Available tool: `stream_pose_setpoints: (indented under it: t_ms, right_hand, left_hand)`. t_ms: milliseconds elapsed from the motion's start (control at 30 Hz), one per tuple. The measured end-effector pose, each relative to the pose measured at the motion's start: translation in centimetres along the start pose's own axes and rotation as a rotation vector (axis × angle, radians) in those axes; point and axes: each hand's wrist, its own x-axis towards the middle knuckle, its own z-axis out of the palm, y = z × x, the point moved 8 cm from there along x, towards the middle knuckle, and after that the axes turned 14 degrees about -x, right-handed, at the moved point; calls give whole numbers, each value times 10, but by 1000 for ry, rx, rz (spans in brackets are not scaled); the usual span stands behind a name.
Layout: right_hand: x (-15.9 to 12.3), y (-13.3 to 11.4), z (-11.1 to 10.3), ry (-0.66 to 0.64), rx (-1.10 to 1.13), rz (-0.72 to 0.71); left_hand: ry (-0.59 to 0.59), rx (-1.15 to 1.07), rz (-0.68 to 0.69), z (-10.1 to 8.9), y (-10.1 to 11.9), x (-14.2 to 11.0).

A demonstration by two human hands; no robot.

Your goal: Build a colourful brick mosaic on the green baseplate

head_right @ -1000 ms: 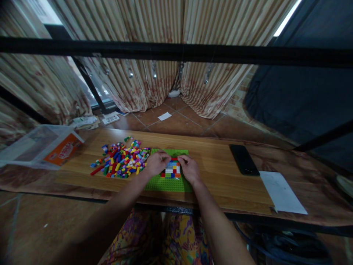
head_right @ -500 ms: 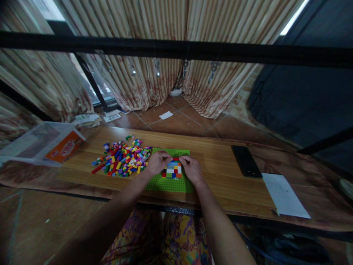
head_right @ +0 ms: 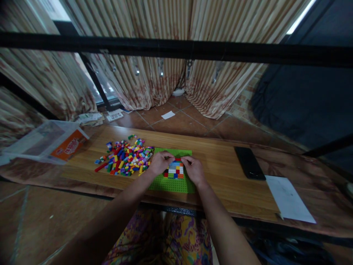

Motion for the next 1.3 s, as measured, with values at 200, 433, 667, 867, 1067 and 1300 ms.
stream_pose_setpoints:
  t_ms: [200, 433, 667, 867, 1067, 1300]
  right_hand:
    - [-1, -3, -1, -5, -28, 2]
    - [-15, 12, -13, 165, -10, 49]
    - [-63, -33, -7, 283, -290, -179]
    - [-74, -38, 17, 218, -451, -220]
    - [-69, -30, 13, 279, -456, -217]
    - [-70, -27, 14, 272, -446, -205]
  left_hand:
    - [-5, 50, 34, 2, 5, -4]
    - [223, -95, 122, -47, 8, -49]
    - [336, -101, 55, -102, -36, -134]
    - [456, 6, -21, -124, -54, -158]
    - [791, 104, -182, -189, -77, -160]
    - [651, 396, -464, -237, -109, -153]
